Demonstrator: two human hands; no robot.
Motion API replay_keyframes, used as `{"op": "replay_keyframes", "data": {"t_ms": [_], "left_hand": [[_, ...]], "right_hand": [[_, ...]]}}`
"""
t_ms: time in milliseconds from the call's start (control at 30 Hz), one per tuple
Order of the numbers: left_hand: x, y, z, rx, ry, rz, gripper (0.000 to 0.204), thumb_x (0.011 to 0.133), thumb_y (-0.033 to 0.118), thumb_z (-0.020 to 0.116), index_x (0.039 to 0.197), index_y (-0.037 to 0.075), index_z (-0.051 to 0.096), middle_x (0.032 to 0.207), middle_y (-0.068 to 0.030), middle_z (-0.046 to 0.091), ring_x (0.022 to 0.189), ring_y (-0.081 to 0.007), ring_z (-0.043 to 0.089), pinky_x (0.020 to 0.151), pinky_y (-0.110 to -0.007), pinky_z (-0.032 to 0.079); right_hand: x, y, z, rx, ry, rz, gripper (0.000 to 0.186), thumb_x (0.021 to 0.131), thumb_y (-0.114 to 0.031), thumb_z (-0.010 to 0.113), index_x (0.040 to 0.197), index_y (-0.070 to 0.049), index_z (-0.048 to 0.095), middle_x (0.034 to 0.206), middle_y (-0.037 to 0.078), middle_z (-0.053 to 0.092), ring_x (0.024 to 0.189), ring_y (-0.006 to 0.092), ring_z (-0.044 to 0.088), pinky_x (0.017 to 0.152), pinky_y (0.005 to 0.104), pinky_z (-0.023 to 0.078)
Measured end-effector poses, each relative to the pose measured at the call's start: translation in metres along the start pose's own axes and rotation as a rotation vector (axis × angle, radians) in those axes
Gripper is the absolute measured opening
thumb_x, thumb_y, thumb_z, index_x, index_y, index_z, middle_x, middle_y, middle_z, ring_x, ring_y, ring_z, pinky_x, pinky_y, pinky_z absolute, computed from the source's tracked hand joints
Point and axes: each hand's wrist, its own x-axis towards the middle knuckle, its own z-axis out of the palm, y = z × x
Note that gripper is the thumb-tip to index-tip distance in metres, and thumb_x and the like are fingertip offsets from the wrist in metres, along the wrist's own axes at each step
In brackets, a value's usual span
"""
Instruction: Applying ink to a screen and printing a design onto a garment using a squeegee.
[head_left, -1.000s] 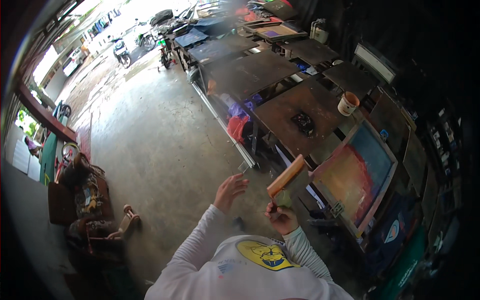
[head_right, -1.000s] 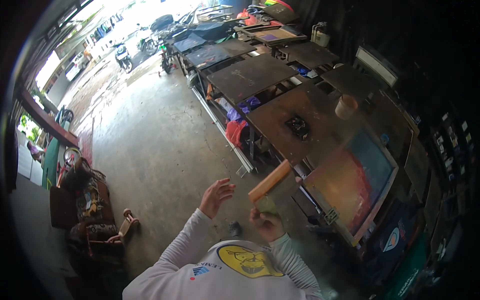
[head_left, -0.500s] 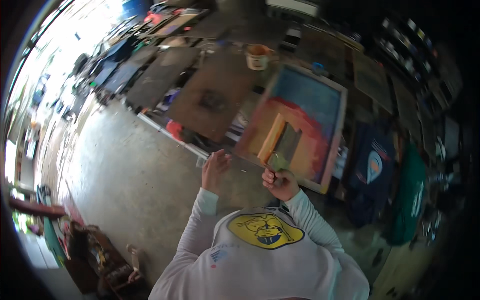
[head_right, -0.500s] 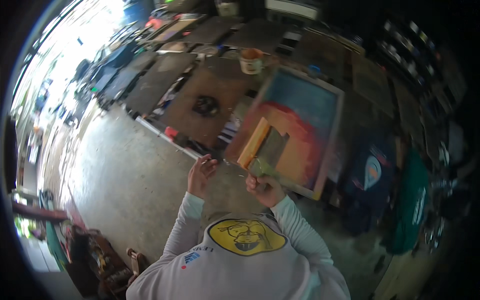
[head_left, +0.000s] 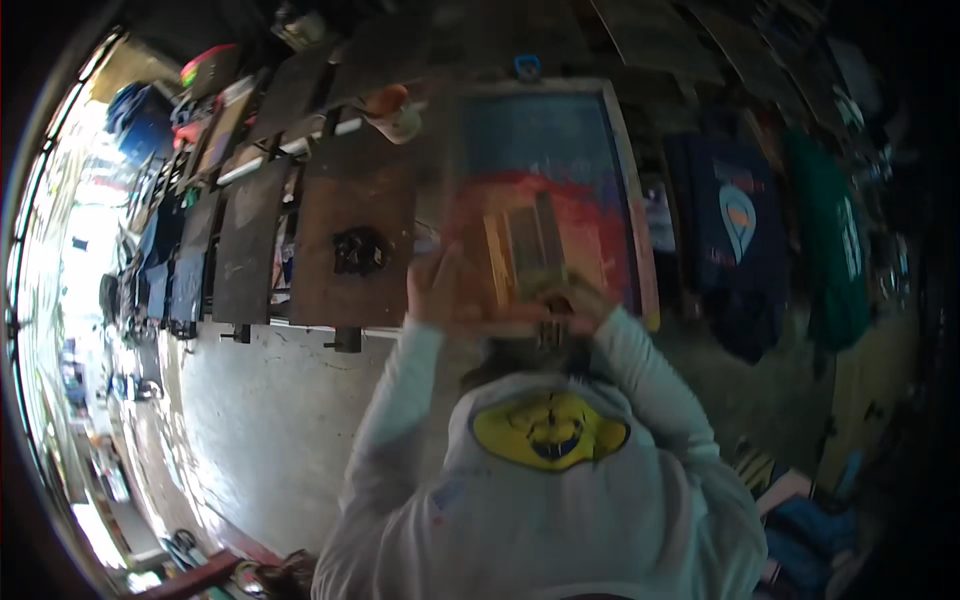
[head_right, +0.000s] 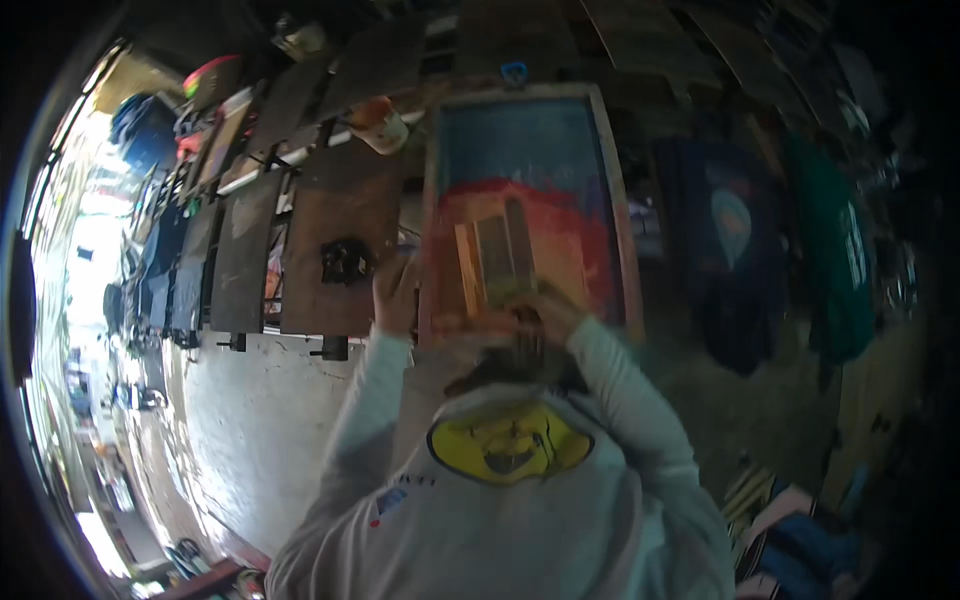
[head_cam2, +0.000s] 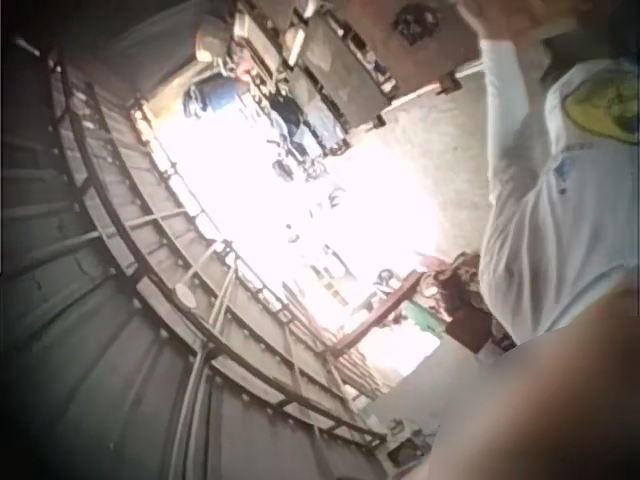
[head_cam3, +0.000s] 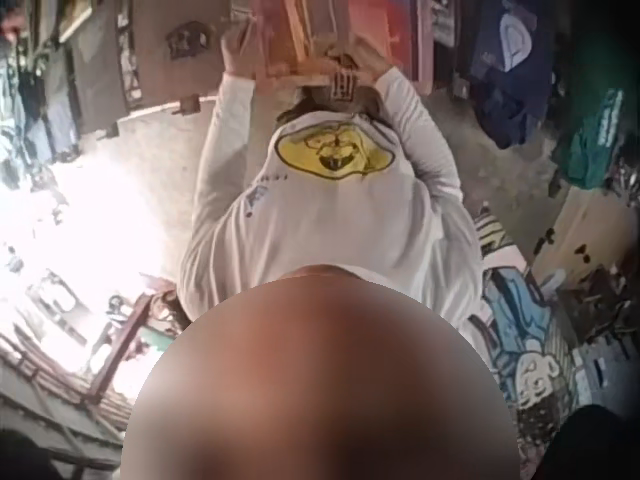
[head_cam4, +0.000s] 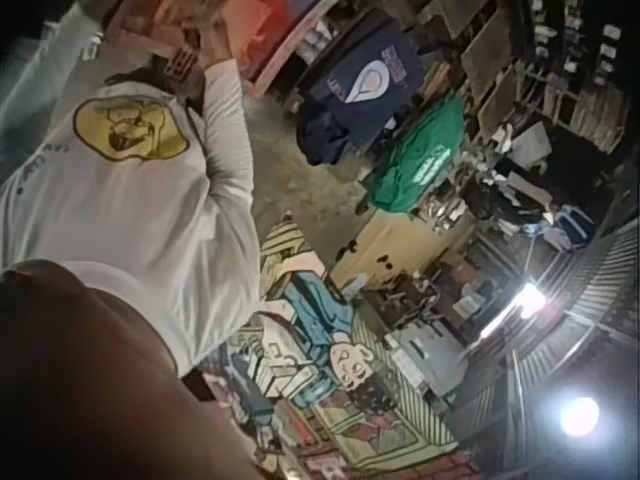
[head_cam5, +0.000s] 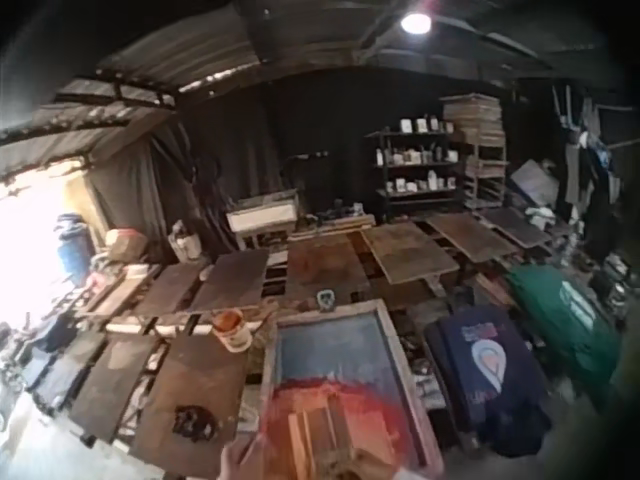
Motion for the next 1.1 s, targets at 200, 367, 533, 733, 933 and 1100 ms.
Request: {"op": "replay_keyframes", "data": {"t_ms": [200,367,533,733,933,1100], "left_hand": [[0.133,-0.020,0.016,0.798,-0.452,1.031,0.042,0.078,0.024,0.076,0.115,0.005,0.068,0.118,-0.0176,0.065,0.106,-0.0336,0.064,0.089,-0.045,0.052],[0.155,-0.081,0.025,1.113,-1.124,0.705,0.030,0.078,0.019,0.071,0.107,0.009,0.069,0.109,-0.0137,0.070,0.100,-0.0333,0.066,0.086,-0.045,0.052],[0.143,-0.083,0.013,0.908,-1.323,0.438,0.027,0.077,0.015,0.069,0.102,0.008,0.066,0.100,-0.0174,0.069,0.092,-0.0369,0.067,0.083,-0.047,0.052],[0.086,-0.123,0.006,0.737,-0.957,0.564,0.031,0.079,0.023,0.070,0.104,0.005,0.062,0.091,-0.0180,0.067,0.090,-0.0375,0.065,0.081,-0.046,0.053],[0.027,-0.124,-0.001,0.860,-0.734,0.472,0.036,0.081,0.020,0.065,0.112,0.004,0.060,0.104,-0.0141,0.065,0.100,-0.0314,0.065,0.084,-0.047,0.055],[-0.014,-0.138,0.002,0.932,-0.535,0.392,0.035,0.083,0.014,0.059,0.116,0.003,0.060,0.112,-0.0152,0.061,0.105,-0.0317,0.063,0.090,-0.044,0.052]], "right_hand": [[0.054,-0.041,0.022,-1.118,0.034,-0.159,0.035,0.078,-0.019,0.073,0.108,-0.003,0.064,0.084,0.009,0.068,0.079,0.0213,0.067,0.066,0.0353,0.053],[0.079,-0.039,0.033,-1.675,0.252,-0.455,0.047,0.074,-0.028,0.070,0.115,-0.007,0.063,0.101,0.021,0.070,0.095,0.0418,0.066,0.084,0.0491,0.051],[0.073,-0.032,0.020,-1.716,0.302,-0.504,0.042,0.077,-0.023,0.067,0.116,-0.008,0.063,0.102,0.022,0.069,0.096,0.0420,0.066,0.084,0.0504,0.052],[0.074,-0.022,0.024,-1.811,0.259,-0.551,0.035,0.079,-0.018,0.067,0.113,-0.010,0.065,0.098,0.019,0.070,0.092,0.0380,0.068,0.080,0.0486,0.054],[0.058,0.016,0.056,-1.995,0.441,-0.430,0.040,0.079,-0.017,0.069,0.118,-0.012,0.064,0.097,0.019,0.066,0.095,0.0382,0.066,0.080,0.0488,0.054],[0.030,0.048,0.072,-2.025,0.709,-0.663,0.036,0.085,-0.020,0.065,0.120,-0.009,0.064,0.119,0.020,0.061,0.116,0.0350,0.057,0.089,0.0438,0.052]]}}
